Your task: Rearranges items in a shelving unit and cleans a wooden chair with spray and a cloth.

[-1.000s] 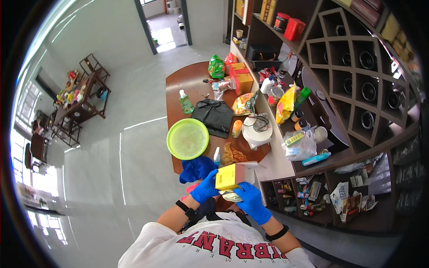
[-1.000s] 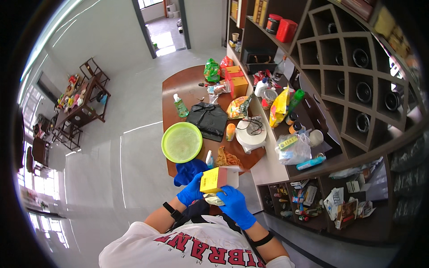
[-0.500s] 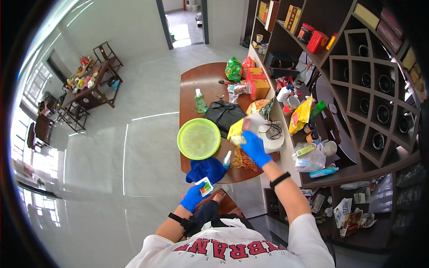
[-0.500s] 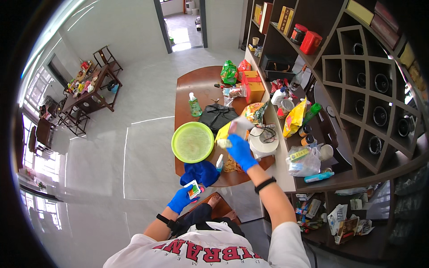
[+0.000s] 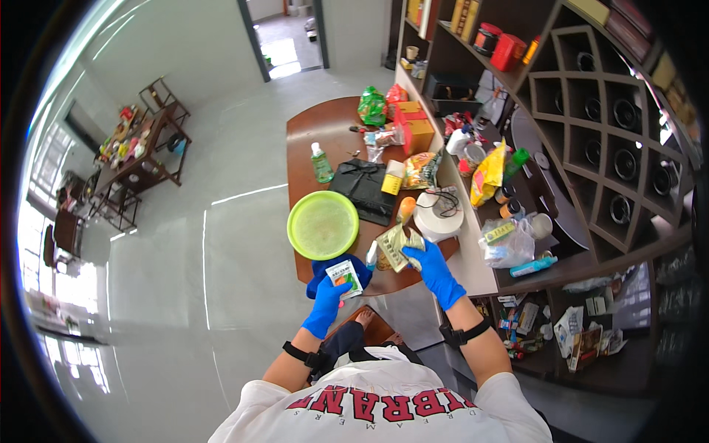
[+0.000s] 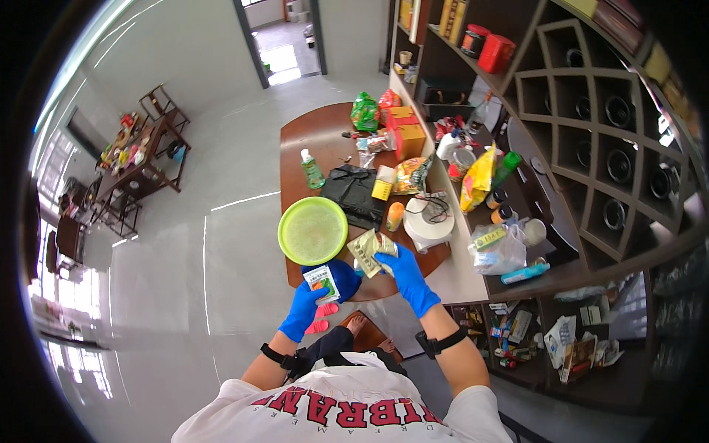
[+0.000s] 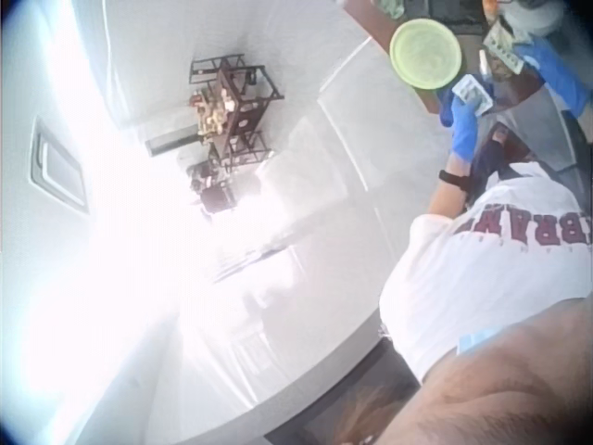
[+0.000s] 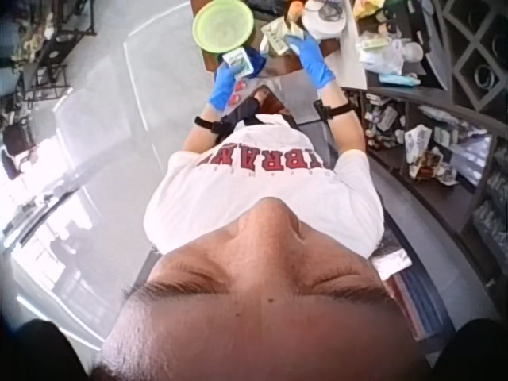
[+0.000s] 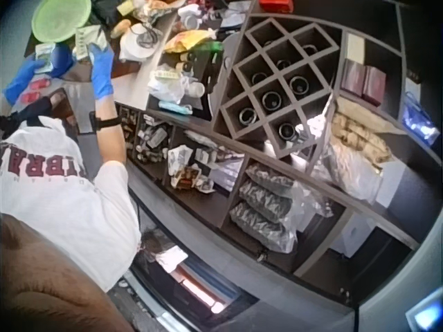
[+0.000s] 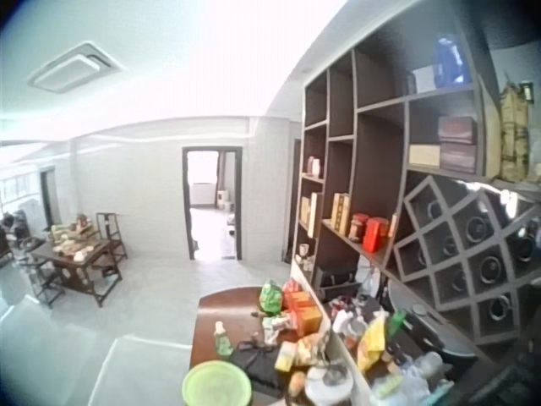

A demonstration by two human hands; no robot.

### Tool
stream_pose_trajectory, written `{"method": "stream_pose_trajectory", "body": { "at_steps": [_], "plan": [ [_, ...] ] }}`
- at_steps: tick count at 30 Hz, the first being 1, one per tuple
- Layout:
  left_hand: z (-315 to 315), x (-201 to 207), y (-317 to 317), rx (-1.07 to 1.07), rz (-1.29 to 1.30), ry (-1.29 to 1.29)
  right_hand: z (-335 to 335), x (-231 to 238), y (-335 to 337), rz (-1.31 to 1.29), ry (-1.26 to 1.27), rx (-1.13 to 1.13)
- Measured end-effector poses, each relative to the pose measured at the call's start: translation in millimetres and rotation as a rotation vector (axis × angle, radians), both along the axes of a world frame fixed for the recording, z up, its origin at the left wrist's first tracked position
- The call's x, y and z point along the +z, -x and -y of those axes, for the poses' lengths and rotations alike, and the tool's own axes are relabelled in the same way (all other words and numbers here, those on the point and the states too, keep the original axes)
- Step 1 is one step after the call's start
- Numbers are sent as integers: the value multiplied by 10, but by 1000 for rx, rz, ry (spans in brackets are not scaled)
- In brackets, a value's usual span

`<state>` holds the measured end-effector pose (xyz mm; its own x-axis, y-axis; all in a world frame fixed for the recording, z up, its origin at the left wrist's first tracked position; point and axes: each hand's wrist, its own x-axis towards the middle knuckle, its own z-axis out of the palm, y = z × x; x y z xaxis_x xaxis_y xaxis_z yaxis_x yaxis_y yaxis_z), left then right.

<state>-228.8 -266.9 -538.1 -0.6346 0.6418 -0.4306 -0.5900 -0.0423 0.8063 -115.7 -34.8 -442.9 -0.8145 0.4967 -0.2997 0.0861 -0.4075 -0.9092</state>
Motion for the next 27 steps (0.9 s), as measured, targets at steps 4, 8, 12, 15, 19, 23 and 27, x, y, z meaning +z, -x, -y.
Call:
{"method": "stream_pose_trajectory", "body": {
  "at_steps": [4, 8, 12, 15, 19, 23, 27],
  "plan": [
    [-547, 353, -186, -101, 76, -174, 104, -91, -400, 41, 15, -145],
    [-972, 435, -366, -314, 297, -313, 114, -169, -738, 68, -19, -218],
    [-1159, 540, -523, -518, -4, -94, 130, -127, -1036, 260, -523, -103],
    [-1324, 686, -689, -468, -6, -25, 182, -141, -1195, 153, -304, -347],
    [-1386, 560, -778, -488, 103, -69, 225, -257, -1331, 156, -233, -461],
    [-1396, 546, -837, -690, 89, -87, 79, -314, -1417, -13, 221, -674],
    [-1335, 443, -610, -720, 443, -209, -76, -122, -1581, 116, -353, -455]
  ]
}}
